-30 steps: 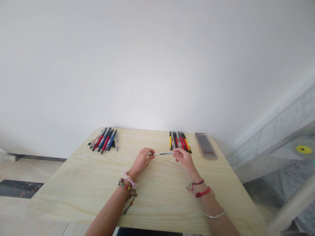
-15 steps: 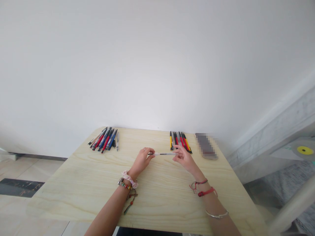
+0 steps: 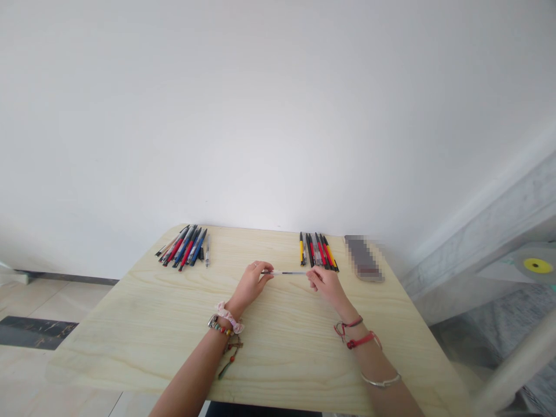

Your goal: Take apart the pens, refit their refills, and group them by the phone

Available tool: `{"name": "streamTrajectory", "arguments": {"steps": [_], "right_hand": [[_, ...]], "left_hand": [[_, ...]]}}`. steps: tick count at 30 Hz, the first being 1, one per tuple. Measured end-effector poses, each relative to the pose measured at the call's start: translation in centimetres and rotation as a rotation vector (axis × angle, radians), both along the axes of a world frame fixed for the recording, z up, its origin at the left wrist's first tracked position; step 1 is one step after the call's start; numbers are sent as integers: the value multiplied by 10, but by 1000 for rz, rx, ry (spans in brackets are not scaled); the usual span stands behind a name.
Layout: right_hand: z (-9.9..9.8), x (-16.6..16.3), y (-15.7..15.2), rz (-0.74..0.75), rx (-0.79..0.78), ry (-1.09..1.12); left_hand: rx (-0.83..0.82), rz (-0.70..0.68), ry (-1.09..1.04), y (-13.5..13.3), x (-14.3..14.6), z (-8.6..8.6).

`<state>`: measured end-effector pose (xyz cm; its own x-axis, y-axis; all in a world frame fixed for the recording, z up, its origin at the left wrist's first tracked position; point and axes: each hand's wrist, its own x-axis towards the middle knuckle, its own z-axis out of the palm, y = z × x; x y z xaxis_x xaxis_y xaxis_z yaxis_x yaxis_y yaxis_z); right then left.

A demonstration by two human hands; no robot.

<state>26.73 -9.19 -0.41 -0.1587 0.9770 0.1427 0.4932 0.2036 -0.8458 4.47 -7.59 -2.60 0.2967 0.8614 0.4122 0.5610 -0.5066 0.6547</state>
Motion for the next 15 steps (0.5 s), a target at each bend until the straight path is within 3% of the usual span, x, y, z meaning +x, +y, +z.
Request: {"name": "streamTrajectory", "arguments": {"steps": [9, 15], "right_hand": [[3, 0, 0, 21, 109, -29], [3, -5, -2, -74, 158, -124]], "left_hand": [[5, -8, 3, 0, -1, 1], [13, -29, 37, -2, -1, 3]]}}
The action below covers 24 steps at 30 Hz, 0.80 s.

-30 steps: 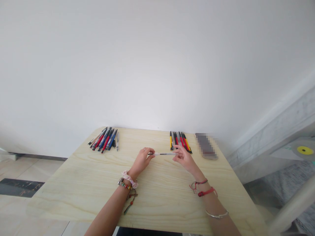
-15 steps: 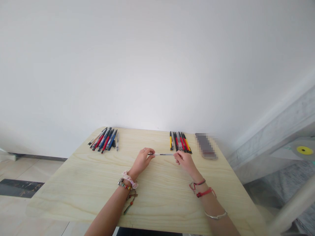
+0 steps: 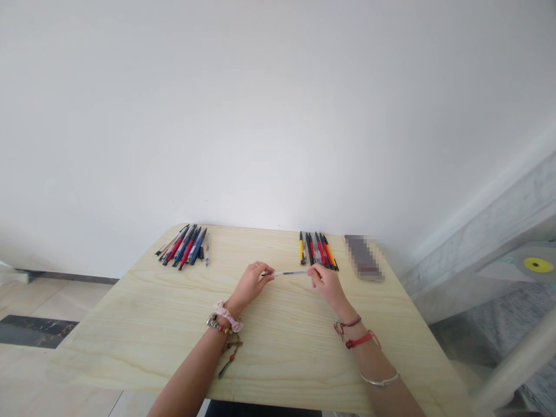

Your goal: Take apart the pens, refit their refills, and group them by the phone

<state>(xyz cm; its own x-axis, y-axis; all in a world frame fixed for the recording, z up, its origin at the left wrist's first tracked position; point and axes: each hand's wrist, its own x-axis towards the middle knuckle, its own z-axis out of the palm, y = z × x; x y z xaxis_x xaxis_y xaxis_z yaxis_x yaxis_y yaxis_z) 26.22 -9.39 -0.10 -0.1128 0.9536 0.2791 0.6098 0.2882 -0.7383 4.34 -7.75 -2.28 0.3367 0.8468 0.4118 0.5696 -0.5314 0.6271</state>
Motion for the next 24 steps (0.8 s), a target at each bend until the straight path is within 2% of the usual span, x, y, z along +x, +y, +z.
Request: {"name": "streamTrajectory", "arguments": {"steps": [7, 15, 20, 24], "right_hand": [[1, -5, -4, 4, -111, 121], [-10, -10, 2, -92, -288, 478], [-15, -7, 7, -6, -253, 592], [-14, -10, 4, -39, -132, 461]], "left_hand": [[56, 38, 18, 0, -4, 1], [127, 64, 72, -2, 0, 1], [-31, 100, -58, -1, 5, -2], [-154, 93, -143, -1, 8, 0]]}}
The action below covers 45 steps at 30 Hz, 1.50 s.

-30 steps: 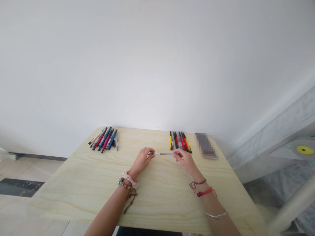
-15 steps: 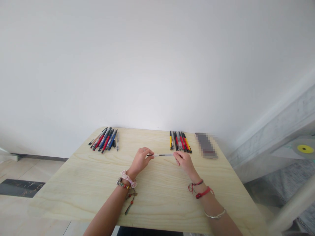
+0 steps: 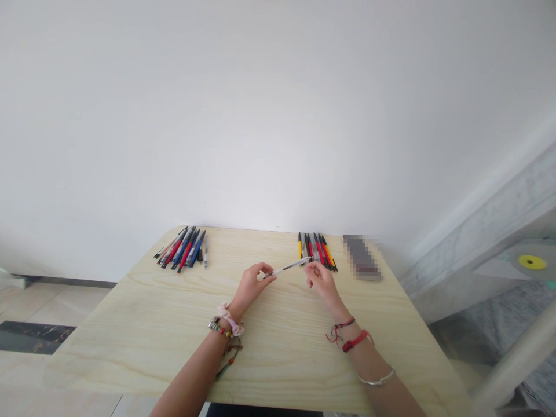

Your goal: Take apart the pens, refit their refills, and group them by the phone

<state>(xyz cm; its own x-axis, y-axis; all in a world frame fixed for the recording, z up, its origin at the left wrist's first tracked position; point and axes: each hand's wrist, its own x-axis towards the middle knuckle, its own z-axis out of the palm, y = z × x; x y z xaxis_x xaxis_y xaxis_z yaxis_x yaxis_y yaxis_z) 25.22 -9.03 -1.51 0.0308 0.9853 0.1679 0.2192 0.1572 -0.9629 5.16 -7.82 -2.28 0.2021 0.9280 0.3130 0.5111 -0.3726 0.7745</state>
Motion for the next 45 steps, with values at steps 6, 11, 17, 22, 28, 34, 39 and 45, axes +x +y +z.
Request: {"name": "streamTrajectory", "arguments": {"steps": [6, 11, 17, 22, 28, 34, 39, 45], "right_hand": [[-2, -11, -10, 37, 275, -431], [-5, -13, -10, 127, 371, -629], [-5, -8, -8, 28, 361, -628], [-5, -5, -7, -29, 356, -578], [-4, -4, -8, -4, 368, -567], [-3, -4, -8, 42, 426, -591], [-1, -4, -10, 68, 437, -570], [-1, -4, -12, 103, 455, -562]], "left_hand": [[-40, -12, -40, -3, 2, 6], [-73, -142, -36, -8, 8, 10], [-174, -384, -127, -12, 7, 13], [-250, -568, -186, -11, 3, 14], [-299, -579, -225, -12, 3, 16], [-278, -623, -215, -12, 4, 15], [-259, -622, -190, -13, 3, 17], [-241, -625, -170, -15, 3, 17]]}}
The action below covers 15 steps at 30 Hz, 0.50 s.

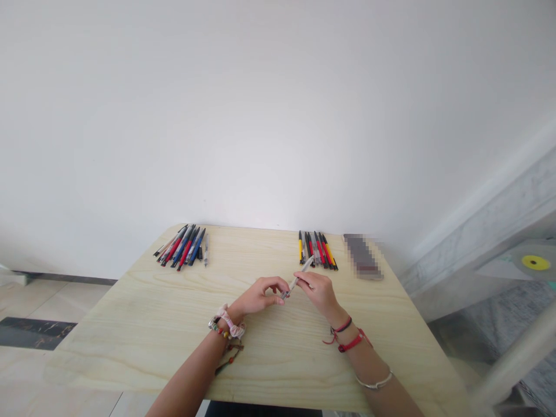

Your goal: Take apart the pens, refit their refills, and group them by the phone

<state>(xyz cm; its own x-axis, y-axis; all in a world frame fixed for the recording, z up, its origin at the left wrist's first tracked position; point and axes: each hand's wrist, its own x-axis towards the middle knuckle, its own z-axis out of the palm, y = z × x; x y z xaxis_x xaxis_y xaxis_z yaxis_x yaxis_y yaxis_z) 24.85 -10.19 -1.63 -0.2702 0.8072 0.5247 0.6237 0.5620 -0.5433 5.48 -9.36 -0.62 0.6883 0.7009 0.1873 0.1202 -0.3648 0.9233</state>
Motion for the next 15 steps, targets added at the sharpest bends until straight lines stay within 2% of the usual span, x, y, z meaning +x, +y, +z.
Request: {"name": "streamTrajectory", "arguments": {"steps": [5, 11, 15], "right_hand": [[0, 0, 0, 21, 48, -13], [-2, 0, 2, 34, 63, -53], [-2, -1, 1, 34, 65, -46]], "left_hand": [[-14, -6, -21, 0, 0, -2], [-39, -79, 8, 2, -1, 0], [-20, -62, 13, 1, -1, 2]]}}
